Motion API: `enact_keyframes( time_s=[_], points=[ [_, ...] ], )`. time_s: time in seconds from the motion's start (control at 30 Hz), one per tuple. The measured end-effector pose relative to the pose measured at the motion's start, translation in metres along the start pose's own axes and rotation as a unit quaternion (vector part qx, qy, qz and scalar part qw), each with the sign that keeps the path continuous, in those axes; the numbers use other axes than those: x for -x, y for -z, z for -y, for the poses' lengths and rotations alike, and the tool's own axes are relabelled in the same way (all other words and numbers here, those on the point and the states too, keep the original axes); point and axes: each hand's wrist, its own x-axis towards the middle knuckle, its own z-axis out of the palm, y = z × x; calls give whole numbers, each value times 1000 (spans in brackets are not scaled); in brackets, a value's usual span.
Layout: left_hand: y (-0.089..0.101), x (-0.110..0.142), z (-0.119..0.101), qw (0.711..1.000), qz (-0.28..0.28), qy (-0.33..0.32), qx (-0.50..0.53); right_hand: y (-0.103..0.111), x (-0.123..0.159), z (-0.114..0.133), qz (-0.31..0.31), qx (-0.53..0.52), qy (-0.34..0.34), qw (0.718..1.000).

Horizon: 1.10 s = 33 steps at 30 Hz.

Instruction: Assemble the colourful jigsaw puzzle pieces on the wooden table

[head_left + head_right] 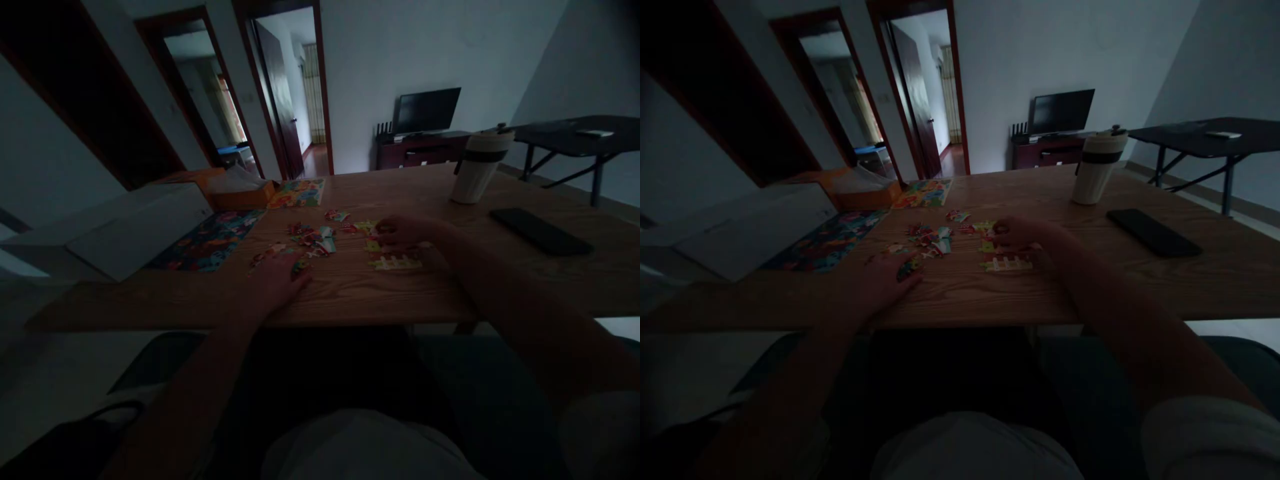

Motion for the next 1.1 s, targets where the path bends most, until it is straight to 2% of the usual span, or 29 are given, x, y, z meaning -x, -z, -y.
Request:
enact_keyframes(
  time_s=[0.27, 0.43, 0.53, 0.67, 0.83, 0.93, 1.1],
  points=[
    [-1, -8, -9, 1000, -17, -7, -11, 0, -1, 4, 11, -15, -8, 1000],
    [-2, -26, -38, 990, -3, -104, 96, -1, -2, 3, 8, -9, -25, 1000],
    [-3, -50, -60, 974, 9, -171, 149, -2, -3, 1, 1, -5, -27, 1000],
    [-5, -87, -75, 960, -22, -232, 154, -2, -4, 1, 2, 0, -29, 1000],
    [-22, -111, -63, 957, 17, -255, 136, -1, -3, 5, 15, 3, -38, 999],
    [-30, -111, -52, 953, 24, -262, 147, -1, -2, 8, 12, 3, -34, 999],
    [-32, -110, -45, 944, 17, -289, 158, 0, -2, 7, 12, -4, -28, 1000]
  ],
)
